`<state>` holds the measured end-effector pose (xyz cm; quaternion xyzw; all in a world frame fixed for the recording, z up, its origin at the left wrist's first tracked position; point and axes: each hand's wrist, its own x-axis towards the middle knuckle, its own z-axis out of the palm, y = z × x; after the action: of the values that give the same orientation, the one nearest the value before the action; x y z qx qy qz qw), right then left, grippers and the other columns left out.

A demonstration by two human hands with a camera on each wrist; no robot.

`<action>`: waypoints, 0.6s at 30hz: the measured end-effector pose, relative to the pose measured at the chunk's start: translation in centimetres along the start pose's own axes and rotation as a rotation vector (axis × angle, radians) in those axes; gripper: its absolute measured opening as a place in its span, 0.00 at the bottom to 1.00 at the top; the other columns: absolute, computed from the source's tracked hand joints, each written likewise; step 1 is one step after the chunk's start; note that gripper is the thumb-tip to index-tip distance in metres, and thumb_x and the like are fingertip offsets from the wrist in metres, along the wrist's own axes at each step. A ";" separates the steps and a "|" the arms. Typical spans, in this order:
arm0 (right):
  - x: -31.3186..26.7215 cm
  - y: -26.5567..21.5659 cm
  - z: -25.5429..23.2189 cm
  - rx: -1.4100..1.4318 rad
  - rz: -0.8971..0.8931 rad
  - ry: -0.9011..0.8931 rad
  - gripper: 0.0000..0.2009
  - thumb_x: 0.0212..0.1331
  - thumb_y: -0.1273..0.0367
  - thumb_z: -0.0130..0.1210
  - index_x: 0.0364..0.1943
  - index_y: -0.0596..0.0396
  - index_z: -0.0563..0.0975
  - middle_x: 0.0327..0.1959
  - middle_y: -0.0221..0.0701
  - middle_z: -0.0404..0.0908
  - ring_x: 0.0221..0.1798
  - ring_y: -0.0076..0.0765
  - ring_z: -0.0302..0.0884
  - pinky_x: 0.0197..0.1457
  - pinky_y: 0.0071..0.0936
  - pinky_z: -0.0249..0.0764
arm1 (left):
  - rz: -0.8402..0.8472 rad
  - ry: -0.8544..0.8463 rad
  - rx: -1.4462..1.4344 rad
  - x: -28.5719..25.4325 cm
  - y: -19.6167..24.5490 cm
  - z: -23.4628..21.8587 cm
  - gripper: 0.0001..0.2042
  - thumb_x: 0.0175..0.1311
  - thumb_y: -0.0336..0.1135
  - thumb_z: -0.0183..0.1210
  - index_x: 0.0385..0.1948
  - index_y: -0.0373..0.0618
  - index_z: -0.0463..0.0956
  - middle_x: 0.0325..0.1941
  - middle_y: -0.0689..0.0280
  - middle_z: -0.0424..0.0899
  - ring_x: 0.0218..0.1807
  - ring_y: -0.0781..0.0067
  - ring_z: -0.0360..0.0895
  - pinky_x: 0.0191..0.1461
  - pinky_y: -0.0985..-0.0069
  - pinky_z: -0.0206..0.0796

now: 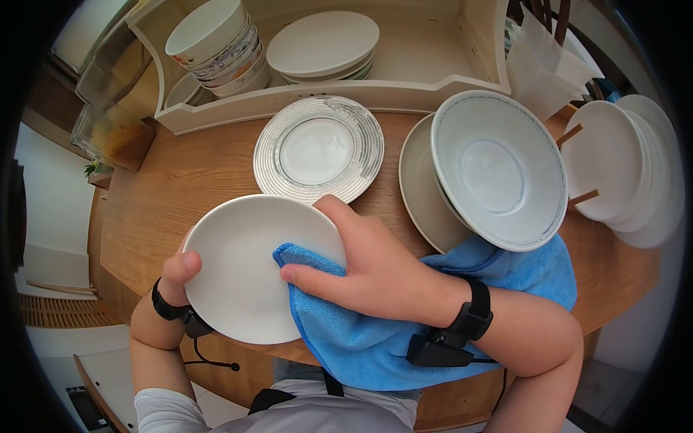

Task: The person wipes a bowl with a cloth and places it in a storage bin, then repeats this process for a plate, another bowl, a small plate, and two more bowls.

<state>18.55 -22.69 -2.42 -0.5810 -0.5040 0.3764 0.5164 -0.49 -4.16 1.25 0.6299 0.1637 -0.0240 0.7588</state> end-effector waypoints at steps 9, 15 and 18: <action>0.0 0.0 0.0 -0.012 -0.007 0.008 0.28 0.59 0.58 0.67 0.54 0.65 0.70 0.42 0.47 0.84 0.44 0.40 0.85 0.46 0.33 0.79 | 0.025 -0.018 0.021 0.0 0.0 0.0 0.41 0.56 0.62 0.59 0.58 0.27 0.70 0.50 0.55 0.83 0.49 0.70 0.80 0.49 0.76 0.73; 0.0 -0.1 0.0 -0.024 -0.006 0.017 0.28 0.58 0.58 0.68 0.53 0.65 0.70 0.42 0.47 0.84 0.44 0.40 0.85 0.46 0.33 0.79 | 0.026 -0.030 0.026 0.1 0.1 0.0 0.40 0.57 0.61 0.59 0.58 0.27 0.71 0.50 0.55 0.83 0.49 0.70 0.80 0.50 0.76 0.73; 0.0 -0.1 0.1 -0.018 -0.003 0.019 0.28 0.59 0.58 0.67 0.53 0.65 0.70 0.42 0.47 0.84 0.44 0.40 0.85 0.46 0.33 0.79 | 0.031 -0.023 0.041 0.1 0.2 0.1 0.40 0.57 0.61 0.59 0.58 0.27 0.71 0.49 0.55 0.84 0.49 0.69 0.81 0.50 0.76 0.73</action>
<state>18.48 -22.66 -2.38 -0.5883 -0.5034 0.3657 0.5164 -0.34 -4.22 1.38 0.6476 0.1445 -0.0229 0.7478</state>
